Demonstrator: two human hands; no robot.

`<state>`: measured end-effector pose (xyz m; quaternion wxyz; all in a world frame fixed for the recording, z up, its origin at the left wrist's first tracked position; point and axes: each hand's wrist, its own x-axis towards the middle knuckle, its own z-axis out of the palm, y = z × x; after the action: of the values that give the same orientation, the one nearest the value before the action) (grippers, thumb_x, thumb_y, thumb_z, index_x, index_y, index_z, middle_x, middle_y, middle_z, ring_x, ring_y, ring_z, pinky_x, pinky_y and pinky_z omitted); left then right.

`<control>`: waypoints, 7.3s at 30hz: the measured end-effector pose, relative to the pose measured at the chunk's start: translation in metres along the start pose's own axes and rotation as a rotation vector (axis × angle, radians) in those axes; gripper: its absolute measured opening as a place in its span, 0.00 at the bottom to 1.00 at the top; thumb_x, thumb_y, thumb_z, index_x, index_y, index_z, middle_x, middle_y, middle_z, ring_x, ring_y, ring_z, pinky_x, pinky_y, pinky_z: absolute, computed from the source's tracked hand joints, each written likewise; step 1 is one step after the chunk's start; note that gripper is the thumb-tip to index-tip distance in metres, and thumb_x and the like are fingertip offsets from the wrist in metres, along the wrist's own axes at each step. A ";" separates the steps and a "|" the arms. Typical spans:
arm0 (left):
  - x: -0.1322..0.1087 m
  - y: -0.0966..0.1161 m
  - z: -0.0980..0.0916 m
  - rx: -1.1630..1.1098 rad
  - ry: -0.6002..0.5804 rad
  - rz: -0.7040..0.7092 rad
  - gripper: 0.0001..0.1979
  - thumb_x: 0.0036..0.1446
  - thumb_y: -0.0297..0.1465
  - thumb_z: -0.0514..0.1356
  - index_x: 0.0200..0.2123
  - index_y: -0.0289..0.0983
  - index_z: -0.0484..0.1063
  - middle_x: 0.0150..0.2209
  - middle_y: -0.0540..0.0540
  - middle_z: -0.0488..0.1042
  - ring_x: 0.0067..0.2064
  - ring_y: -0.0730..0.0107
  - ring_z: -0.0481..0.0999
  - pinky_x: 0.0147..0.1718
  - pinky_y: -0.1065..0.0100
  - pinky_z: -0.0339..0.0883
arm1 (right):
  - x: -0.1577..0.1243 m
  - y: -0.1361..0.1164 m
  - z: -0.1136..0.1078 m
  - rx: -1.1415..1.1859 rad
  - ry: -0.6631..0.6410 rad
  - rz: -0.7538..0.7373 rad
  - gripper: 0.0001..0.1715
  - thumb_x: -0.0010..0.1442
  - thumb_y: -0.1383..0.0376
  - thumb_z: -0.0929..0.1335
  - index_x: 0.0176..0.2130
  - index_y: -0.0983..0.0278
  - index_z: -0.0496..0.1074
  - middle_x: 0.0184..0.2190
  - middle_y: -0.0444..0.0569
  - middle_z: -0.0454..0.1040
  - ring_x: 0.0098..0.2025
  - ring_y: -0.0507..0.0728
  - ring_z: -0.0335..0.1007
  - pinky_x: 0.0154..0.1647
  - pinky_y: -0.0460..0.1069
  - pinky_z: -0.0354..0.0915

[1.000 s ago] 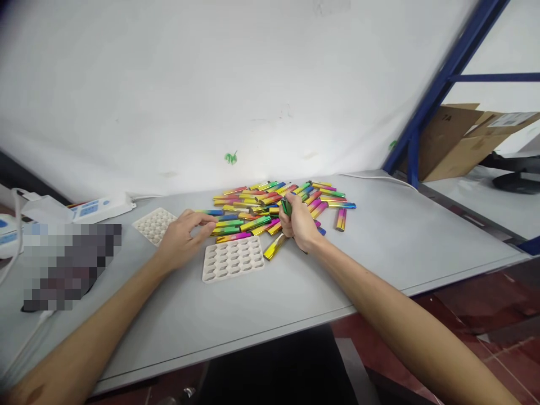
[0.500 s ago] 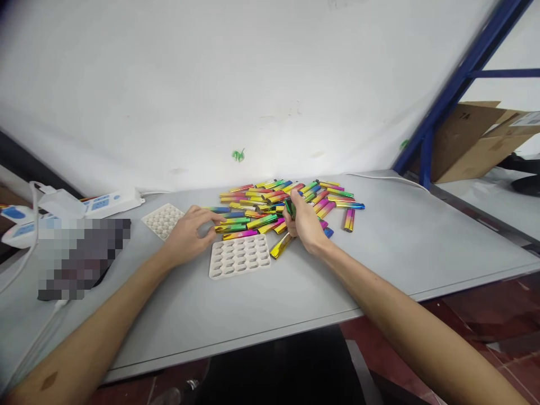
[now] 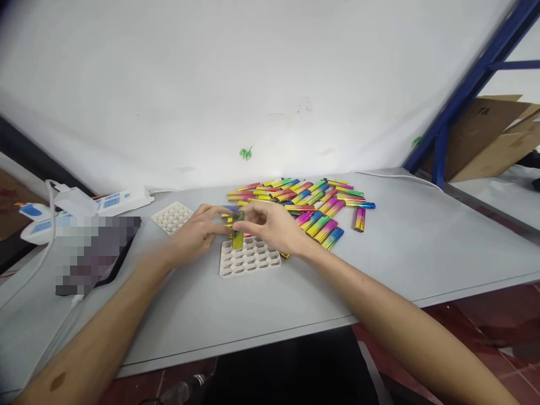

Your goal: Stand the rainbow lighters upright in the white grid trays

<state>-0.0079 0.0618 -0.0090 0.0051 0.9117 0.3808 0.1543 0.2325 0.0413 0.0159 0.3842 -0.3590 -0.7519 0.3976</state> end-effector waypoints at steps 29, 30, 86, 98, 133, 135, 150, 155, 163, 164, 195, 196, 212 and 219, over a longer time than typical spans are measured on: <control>-0.012 0.001 -0.024 -0.111 -0.001 -0.276 0.10 0.64 0.37 0.55 0.43 0.42 0.74 0.42 0.47 0.76 0.44 0.60 0.73 0.43 0.59 0.65 | 0.006 0.020 0.016 -0.468 0.284 -0.194 0.11 0.69 0.64 0.63 0.42 0.62 0.74 0.40 0.50 0.78 0.44 0.59 0.69 0.47 0.54 0.64; -0.012 0.001 -0.025 -0.146 0.030 -0.289 0.11 0.65 0.39 0.55 0.44 0.43 0.75 0.42 0.47 0.76 0.43 0.61 0.73 0.42 0.61 0.65 | 0.006 0.022 0.015 -0.465 0.281 -0.188 0.10 0.68 0.64 0.64 0.43 0.62 0.74 0.40 0.50 0.78 0.45 0.59 0.70 0.47 0.54 0.65; -0.007 0.000 0.003 -0.018 0.034 -0.283 0.11 0.60 0.35 0.60 0.45 0.40 0.76 0.40 0.43 0.72 0.48 0.52 0.67 0.44 0.55 0.67 | 0.010 0.018 0.007 0.493 0.305 0.363 0.33 0.64 0.43 0.60 0.18 0.61 0.56 0.13 0.39 0.49 0.15 0.47 0.39 0.16 0.46 0.40; -0.008 -0.002 0.005 -0.007 0.043 -0.284 0.11 0.61 0.34 0.58 0.45 0.38 0.75 0.43 0.42 0.74 0.49 0.51 0.66 0.46 0.54 0.67 | 0.007 0.024 0.013 0.450 0.302 0.270 0.31 0.66 0.43 0.59 0.24 0.62 0.64 0.18 0.41 0.58 0.18 0.49 0.49 0.18 0.46 0.47; -0.003 0.003 -0.005 -0.411 0.377 -0.389 0.18 0.66 0.44 0.53 0.43 0.41 0.78 0.43 0.46 0.78 0.44 0.63 0.74 0.38 0.67 0.65 | 0.008 0.028 0.015 -0.199 0.259 -0.141 0.14 0.63 0.60 0.70 0.49 0.61 0.75 0.38 0.48 0.80 0.41 0.57 0.75 0.42 0.52 0.69; -0.001 0.002 0.001 -0.460 0.384 -0.373 0.18 0.66 0.45 0.54 0.43 0.42 0.79 0.44 0.46 0.78 0.44 0.63 0.74 0.39 0.66 0.65 | 0.011 0.031 0.017 -0.156 0.249 -0.153 0.15 0.62 0.61 0.71 0.49 0.60 0.76 0.38 0.48 0.80 0.41 0.57 0.75 0.42 0.52 0.69; 0.001 -0.003 0.017 -0.066 0.133 -0.192 0.24 0.60 0.22 0.50 0.56 0.43 0.74 0.56 0.43 0.70 0.56 0.52 0.63 0.56 0.49 0.64 | 0.015 0.030 0.003 0.431 0.448 0.104 0.21 0.64 0.44 0.65 0.39 0.55 0.56 0.20 0.34 0.63 0.17 0.50 0.55 0.18 0.45 0.56; -0.002 -0.005 0.013 0.004 0.118 -0.217 0.15 0.58 0.27 0.57 0.48 0.42 0.76 0.53 0.41 0.69 0.55 0.49 0.64 0.54 0.48 0.66 | 0.016 0.033 -0.001 0.426 0.321 0.261 0.33 0.60 0.34 0.60 0.27 0.58 0.58 0.16 0.36 0.47 0.16 0.48 0.38 0.16 0.46 0.39; -0.003 -0.005 0.008 0.010 0.133 -0.250 0.15 0.57 0.32 0.62 0.48 0.40 0.71 0.48 0.42 0.72 0.51 0.51 0.65 0.50 0.53 0.65 | 0.013 0.030 -0.001 0.342 0.244 0.322 0.31 0.66 0.42 0.56 0.21 0.57 0.51 0.14 0.39 0.44 0.16 0.50 0.36 0.16 0.47 0.42; -0.003 -0.005 0.009 0.011 0.122 -0.242 0.16 0.57 0.32 0.62 0.49 0.40 0.71 0.48 0.42 0.72 0.51 0.51 0.66 0.50 0.53 0.65 | 0.013 0.028 -0.001 0.340 0.240 0.324 0.30 0.66 0.43 0.55 0.21 0.57 0.51 0.15 0.39 0.44 0.16 0.50 0.35 0.16 0.47 0.42; 0.000 -0.004 0.009 -0.001 0.162 -0.306 0.15 0.69 0.35 0.45 0.41 0.39 0.70 0.41 0.40 0.77 0.45 0.53 0.72 0.46 0.52 0.66 | 0.006 0.020 0.008 0.039 0.222 0.025 0.18 0.66 0.50 0.65 0.38 0.62 0.70 0.35 0.47 0.75 0.40 0.55 0.71 0.43 0.51 0.65; 0.000 -0.005 0.009 0.002 0.163 -0.312 0.15 0.69 0.35 0.45 0.41 0.39 0.70 0.41 0.40 0.77 0.45 0.53 0.72 0.47 0.52 0.66 | 0.006 0.019 0.008 0.030 0.212 0.010 0.17 0.64 0.51 0.67 0.39 0.62 0.70 0.36 0.47 0.76 0.40 0.56 0.71 0.44 0.52 0.65; -0.001 -0.004 0.006 -0.015 0.171 -0.359 0.16 0.69 0.36 0.44 0.39 0.39 0.69 0.41 0.41 0.77 0.46 0.53 0.72 0.47 0.53 0.66 | 0.004 0.018 0.005 -0.291 0.159 -0.115 0.12 0.61 0.57 0.70 0.41 0.62 0.69 0.32 0.46 0.76 0.32 0.55 0.72 0.33 0.50 0.65; -0.001 -0.003 0.006 -0.048 0.175 -0.350 0.16 0.69 0.36 0.44 0.39 0.39 0.70 0.41 0.41 0.77 0.46 0.54 0.73 0.48 0.54 0.65 | 0.003 0.019 0.001 -0.436 0.148 -0.160 0.12 0.60 0.58 0.71 0.40 0.62 0.70 0.30 0.45 0.76 0.31 0.54 0.72 0.33 0.50 0.64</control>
<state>-0.0094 0.0640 -0.0151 0.0201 0.8143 0.5286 0.2388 0.2353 0.0515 -0.0005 0.3819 -0.4009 -0.8158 0.1669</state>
